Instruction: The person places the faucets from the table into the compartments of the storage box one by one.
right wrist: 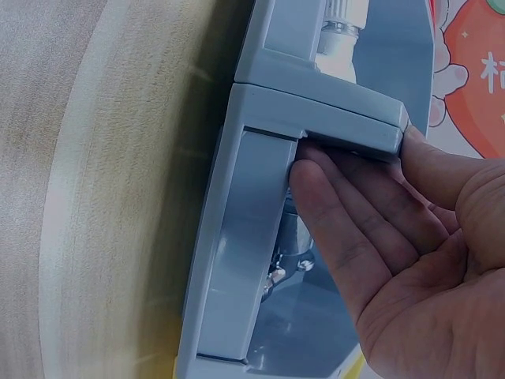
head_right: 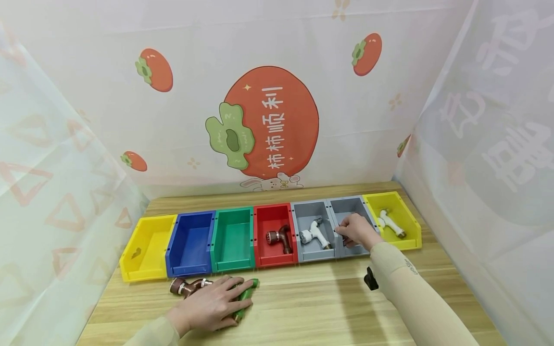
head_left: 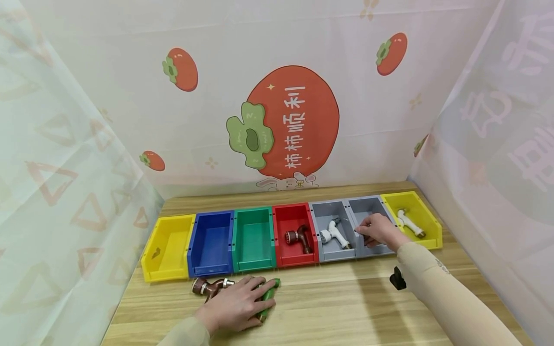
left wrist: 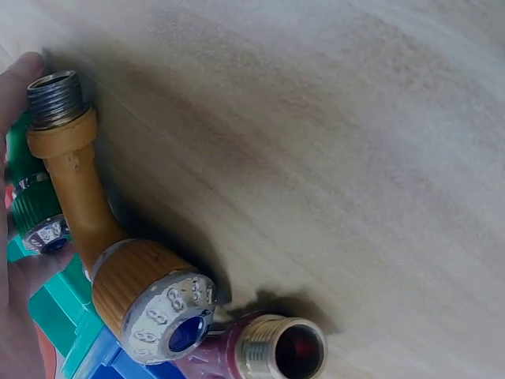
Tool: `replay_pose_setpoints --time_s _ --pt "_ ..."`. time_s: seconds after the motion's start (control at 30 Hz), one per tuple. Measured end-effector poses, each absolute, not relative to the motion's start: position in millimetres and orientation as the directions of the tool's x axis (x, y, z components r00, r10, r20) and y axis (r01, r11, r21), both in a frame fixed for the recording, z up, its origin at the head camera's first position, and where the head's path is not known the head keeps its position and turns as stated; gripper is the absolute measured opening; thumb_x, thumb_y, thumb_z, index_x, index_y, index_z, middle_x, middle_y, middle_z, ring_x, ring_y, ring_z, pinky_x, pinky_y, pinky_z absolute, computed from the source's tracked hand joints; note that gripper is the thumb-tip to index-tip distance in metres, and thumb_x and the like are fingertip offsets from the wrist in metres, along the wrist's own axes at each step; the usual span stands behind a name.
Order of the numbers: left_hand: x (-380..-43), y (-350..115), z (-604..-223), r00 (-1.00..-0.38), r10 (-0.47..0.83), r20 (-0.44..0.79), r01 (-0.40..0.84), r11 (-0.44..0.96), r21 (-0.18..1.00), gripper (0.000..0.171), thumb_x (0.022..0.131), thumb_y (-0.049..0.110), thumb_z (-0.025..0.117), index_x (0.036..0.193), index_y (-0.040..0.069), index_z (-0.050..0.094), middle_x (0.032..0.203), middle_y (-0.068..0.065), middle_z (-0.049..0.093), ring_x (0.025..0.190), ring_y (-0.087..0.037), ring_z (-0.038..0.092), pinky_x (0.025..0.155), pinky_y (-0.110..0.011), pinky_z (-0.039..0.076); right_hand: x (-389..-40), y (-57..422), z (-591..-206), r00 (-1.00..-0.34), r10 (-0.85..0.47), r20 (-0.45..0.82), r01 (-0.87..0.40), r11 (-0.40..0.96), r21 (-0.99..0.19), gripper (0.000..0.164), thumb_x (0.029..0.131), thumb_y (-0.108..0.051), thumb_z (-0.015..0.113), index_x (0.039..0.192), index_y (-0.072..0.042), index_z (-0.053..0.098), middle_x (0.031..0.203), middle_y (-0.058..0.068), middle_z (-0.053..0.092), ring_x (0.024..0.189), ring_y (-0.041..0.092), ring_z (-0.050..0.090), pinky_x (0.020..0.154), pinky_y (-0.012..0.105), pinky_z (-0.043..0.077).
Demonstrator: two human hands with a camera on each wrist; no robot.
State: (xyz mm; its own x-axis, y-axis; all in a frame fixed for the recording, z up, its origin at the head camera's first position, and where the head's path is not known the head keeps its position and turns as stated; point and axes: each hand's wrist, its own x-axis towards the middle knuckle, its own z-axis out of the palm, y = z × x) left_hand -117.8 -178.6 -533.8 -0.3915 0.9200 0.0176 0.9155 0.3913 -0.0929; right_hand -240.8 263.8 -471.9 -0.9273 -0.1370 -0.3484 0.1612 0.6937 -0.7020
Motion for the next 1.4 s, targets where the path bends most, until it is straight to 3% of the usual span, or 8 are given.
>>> replay_pose_setpoints --time_s 0.47,0.8,1.03,1.4 --pt "-113.8 -172.7 -533.4 -0.335 0.936 0.111 0.926 0.348 -0.144 0.054 0.096 0.053 0.067 0.141 0.025 0.062 0.16 -0.011 0.042 0.133 -0.029 0.054 0.104 -0.048 0.052 -242.3 264.5 -472.5 -0.918 -0.141 -0.37 0.182 0.68 -0.711 0.021 0.103 -0.016 0.063 0.102 0.004 0.068 0.088 0.014 0.066 0.075 0.028 0.071 0.069 0.038 0.063" --pt "-113.8 -167.1 -516.8 -0.397 0.913 0.097 0.91 0.405 -0.091 0.057 0.097 0.05 0.067 0.147 0.024 0.058 0.164 -0.011 0.036 0.14 -0.032 0.049 0.107 -0.052 0.05 -242.8 264.5 -472.7 -0.916 -0.135 -0.378 0.191 0.682 -0.706 0.021 0.103 -0.016 0.063 0.102 0.004 0.068 0.088 0.014 0.066 0.076 0.028 0.071 0.069 0.038 0.063" --pt "-121.1 -165.6 -507.5 -0.397 0.899 0.187 0.901 0.42 -0.109 0.059 0.092 0.049 0.073 0.145 0.024 0.061 0.161 -0.011 0.041 0.136 -0.031 0.052 0.104 -0.052 0.052 -242.3 264.5 -473.0 -0.916 -0.132 -0.379 0.198 0.674 -0.712 0.021 0.103 -0.016 0.063 0.1 0.004 0.067 0.088 0.015 0.066 0.075 0.026 0.07 0.069 0.038 0.063" --pt "-132.6 -170.9 -494.6 -0.453 0.853 0.258 0.87 0.487 -0.082 0.063 0.087 0.046 0.081 0.143 0.025 0.062 0.16 -0.011 0.043 0.137 -0.033 0.051 0.103 -0.055 0.052 -244.1 264.8 -470.9 -0.913 -0.127 -0.389 0.21 0.671 -0.711 0.021 0.103 -0.016 0.063 0.098 0.004 0.067 0.086 0.015 0.066 0.072 0.025 0.07 0.069 0.037 0.063"
